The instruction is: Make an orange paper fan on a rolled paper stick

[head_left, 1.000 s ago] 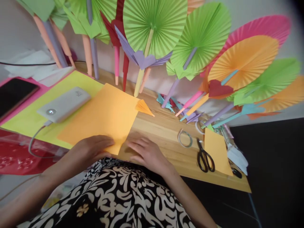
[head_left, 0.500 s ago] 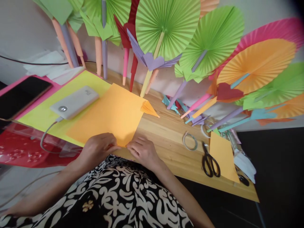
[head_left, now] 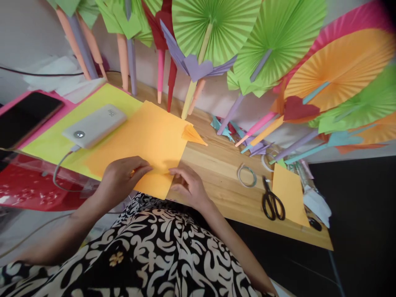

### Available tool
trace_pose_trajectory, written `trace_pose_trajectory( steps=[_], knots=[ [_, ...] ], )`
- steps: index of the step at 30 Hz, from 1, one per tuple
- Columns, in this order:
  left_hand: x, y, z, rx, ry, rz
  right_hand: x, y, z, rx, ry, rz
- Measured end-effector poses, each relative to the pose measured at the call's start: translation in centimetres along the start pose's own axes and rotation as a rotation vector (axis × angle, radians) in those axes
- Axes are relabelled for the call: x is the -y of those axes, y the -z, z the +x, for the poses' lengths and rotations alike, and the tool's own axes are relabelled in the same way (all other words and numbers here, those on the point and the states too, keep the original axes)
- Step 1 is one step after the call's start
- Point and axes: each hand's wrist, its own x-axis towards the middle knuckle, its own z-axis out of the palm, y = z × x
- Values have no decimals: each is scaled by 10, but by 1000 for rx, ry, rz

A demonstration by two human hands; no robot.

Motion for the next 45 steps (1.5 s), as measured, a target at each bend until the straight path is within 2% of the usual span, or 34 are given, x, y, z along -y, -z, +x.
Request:
trace_pose_trajectory(
  steps=[4,6,8,9,10,12,13,15,17,19,20,22,26,28,30,33,36,38,42,45],
  knots=[
    [-4,-5,-1,-63,-130,12,9,1,8,-54,16,-104],
    [-13,-2,-2,-125,-209,-16,15,-2,14,6,66,-67],
    [-29,7,-6,-138,-309,-125,19,-6,19,82,52,30],
    [-38,13,-8,-60,-373,-228,21,-7,21,96,4,93],
    [-47,18,-10,86,-401,-371,23,-8,22,86,-71,164],
    [-59,24,-15,489,-514,-655,25,-7,25,2,-263,338],
    [-61,22,-16,646,-504,-706,26,-5,26,-58,-354,447],
    [-57,9,-17,828,-392,-720,30,-1,29,-164,-477,704],
    [-45,-13,-15,791,-117,-679,34,4,30,-219,-537,965],
    [-34,-34,-10,661,148,-648,38,13,29,-249,-566,1150],
    [-31,-41,-7,620,228,-665,39,19,27,-277,-569,1207],
    [-32,-48,1,581,306,-709,40,37,19,-407,-551,1257],
    [-48,-46,11,628,346,-762,32,86,-13,-886,-523,1217],
    [-53,-44,12,682,355,-792,24,104,-36,-1064,-580,1159],
    [-52,-45,10,723,359,-830,18,110,-62,-1185,-668,1111],
    [-46,-47,5,654,432,-867,14,100,-99,-1286,-783,1086],
    [-40,-48,3,466,558,-824,16,77,-128,-1322,-856,1047],
    [-39,-47,5,383,589,-776,20,63,-143,-1317,-896,1027],
    [-43,-44,12,292,573,-562,30,45,-167,-1295,-994,973],
    [-49,-40,18,307,485,-280,36,43,-184,-1198,-1073,912]
  ],
)
